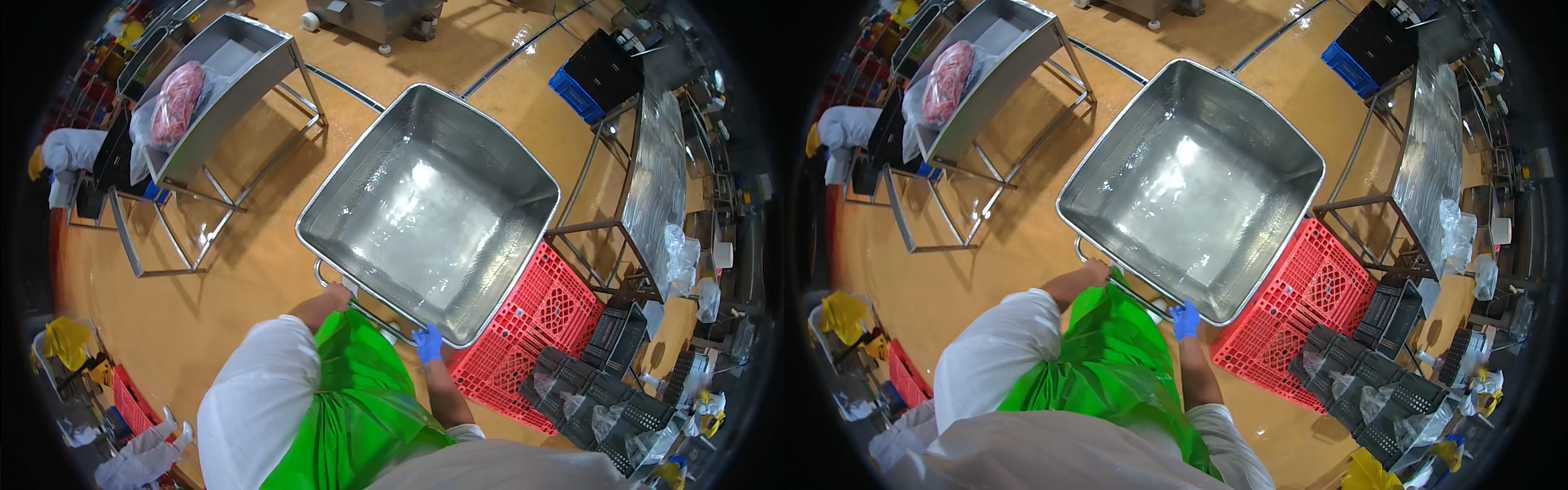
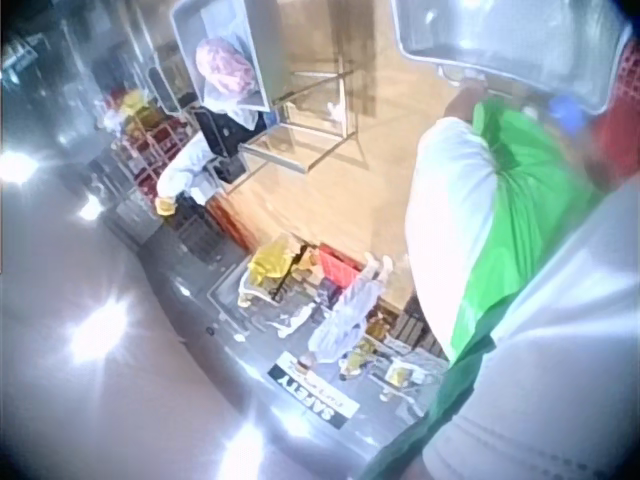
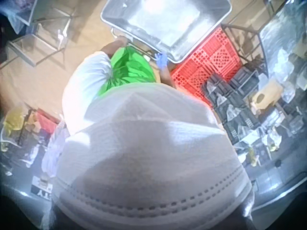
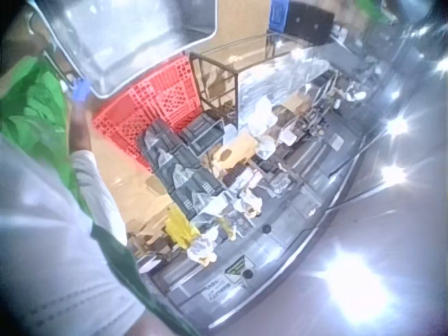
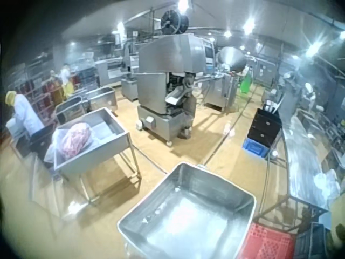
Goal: The person assembles a curved metal pipe onto a machine using a wrench to tighten multiple joints. They wipe the pipe with a white cloth, then move a black plastic crate and a metal tray to the side.
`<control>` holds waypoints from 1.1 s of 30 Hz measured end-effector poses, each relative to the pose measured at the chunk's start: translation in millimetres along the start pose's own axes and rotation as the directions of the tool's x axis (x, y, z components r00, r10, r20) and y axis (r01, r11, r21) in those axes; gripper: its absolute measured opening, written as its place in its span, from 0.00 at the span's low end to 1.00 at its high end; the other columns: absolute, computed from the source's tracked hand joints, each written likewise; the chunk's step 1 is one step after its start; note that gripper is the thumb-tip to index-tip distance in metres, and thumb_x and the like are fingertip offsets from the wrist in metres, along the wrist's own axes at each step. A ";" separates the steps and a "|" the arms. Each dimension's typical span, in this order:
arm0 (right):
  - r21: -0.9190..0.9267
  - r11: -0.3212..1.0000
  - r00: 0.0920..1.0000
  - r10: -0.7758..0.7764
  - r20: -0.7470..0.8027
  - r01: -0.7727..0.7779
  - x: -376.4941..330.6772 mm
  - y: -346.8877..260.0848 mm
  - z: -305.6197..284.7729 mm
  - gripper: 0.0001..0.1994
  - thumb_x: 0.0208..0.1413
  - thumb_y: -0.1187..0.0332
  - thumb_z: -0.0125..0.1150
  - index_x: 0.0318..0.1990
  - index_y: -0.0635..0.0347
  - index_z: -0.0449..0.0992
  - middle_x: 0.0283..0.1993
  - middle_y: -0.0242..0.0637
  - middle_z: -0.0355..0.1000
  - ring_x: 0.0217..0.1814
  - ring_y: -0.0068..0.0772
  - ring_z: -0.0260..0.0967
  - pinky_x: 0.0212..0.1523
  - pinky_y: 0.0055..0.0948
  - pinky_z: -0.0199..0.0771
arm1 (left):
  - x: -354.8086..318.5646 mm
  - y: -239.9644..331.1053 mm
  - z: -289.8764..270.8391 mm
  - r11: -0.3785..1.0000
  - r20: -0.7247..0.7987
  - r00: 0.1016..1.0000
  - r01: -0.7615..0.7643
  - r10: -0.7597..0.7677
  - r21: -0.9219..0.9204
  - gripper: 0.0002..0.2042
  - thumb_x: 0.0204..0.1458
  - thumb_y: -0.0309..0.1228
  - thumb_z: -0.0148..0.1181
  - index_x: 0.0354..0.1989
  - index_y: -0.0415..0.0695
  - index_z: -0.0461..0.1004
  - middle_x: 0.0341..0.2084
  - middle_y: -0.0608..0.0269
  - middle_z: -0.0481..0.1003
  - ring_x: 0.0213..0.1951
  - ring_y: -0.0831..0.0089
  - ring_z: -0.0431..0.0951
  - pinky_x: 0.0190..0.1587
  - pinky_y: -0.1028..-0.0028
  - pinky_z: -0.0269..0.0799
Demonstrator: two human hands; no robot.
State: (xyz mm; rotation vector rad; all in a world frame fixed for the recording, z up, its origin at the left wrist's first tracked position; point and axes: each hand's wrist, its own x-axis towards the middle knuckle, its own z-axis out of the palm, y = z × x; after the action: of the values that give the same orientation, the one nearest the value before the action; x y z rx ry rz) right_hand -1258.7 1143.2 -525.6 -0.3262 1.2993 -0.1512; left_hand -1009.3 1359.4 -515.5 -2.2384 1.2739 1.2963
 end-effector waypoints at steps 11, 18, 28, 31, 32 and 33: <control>-0.306 0.951 0.998 0.026 -0.052 -0.041 -30.8 44.5 -139.3 0.09 0.62 0.64 0.48 0.30 0.52 0.66 0.20 0.29 0.56 0.22 0.23 0.57 0.39 0.36 0.76 | -119.1 -56.4 36.5 0.609 -0.480 0.381 0.391 -0.790 -0.690 0.23 0.45 0.32 0.62 0.50 0.39 0.64 0.40 0.47 0.71 0.48 0.50 0.69 0.48 0.57 0.67; -0.506 0.849 0.987 0.103 -0.122 -0.152 -15.3 -1.0 -240.5 0.08 0.61 0.64 0.47 0.30 0.54 0.66 0.21 0.31 0.59 0.21 0.25 0.59 0.34 0.35 0.78 | -140.6 -16.1 142.8 0.501 -0.183 0.668 0.321 -0.721 -0.804 0.19 0.49 0.30 0.53 0.47 0.37 0.57 0.39 0.37 0.71 0.43 0.43 0.73 0.46 0.53 0.68; -0.638 0.718 0.912 -0.013 -0.411 -0.277 13.8 -36.8 -306.1 0.07 0.54 0.66 0.49 0.36 0.58 0.70 0.27 0.36 0.69 0.19 0.31 0.67 0.17 0.32 0.74 | -180.4 67.3 207.6 0.428 -0.058 0.731 0.331 -0.679 -0.841 0.19 0.50 0.29 0.51 0.46 0.38 0.51 0.30 0.36 0.72 0.35 0.39 0.74 0.39 0.50 0.69; -0.694 0.665 0.913 -0.046 -0.405 -0.275 -35.4 -31.4 -252.9 0.05 0.54 0.67 0.49 0.33 0.57 0.69 0.25 0.36 0.66 0.19 0.31 0.65 0.17 0.32 0.74 | -183.3 70.0 210.6 0.426 -0.070 0.734 0.311 -0.675 -0.850 0.19 0.50 0.30 0.51 0.46 0.37 0.51 0.30 0.36 0.72 0.34 0.39 0.74 0.39 0.50 0.70; -0.682 0.670 0.894 -0.062 -0.443 -0.292 -47.1 -30.5 -237.1 0.04 0.53 0.68 0.50 0.31 0.57 0.67 0.22 0.36 0.63 0.18 0.30 0.63 0.18 0.34 0.73 | -188.4 70.9 207.8 0.423 -0.070 0.741 0.300 -0.668 -0.855 0.19 0.50 0.30 0.51 0.45 0.37 0.51 0.30 0.36 0.72 0.34 0.39 0.74 0.39 0.50 0.70; -0.676 0.671 0.876 -0.080 -0.476 -0.306 -57.1 -30.6 -219.8 0.04 0.52 0.68 0.50 0.28 0.57 0.66 0.20 0.35 0.60 0.17 0.30 0.61 0.18 0.36 0.73 | -192.2 72.6 205.1 0.427 -0.065 0.732 0.321 -0.678 -0.845 0.19 0.50 0.29 0.51 0.46 0.37 0.51 0.30 0.36 0.72 0.34 0.39 0.74 0.39 0.50 0.70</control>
State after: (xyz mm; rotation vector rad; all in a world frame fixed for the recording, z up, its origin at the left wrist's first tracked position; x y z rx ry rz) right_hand -1482.9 1097.6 -514.1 -0.9499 1.8382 0.4692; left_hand -1226.3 1545.5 -464.7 -3.2634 -0.1615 1.2990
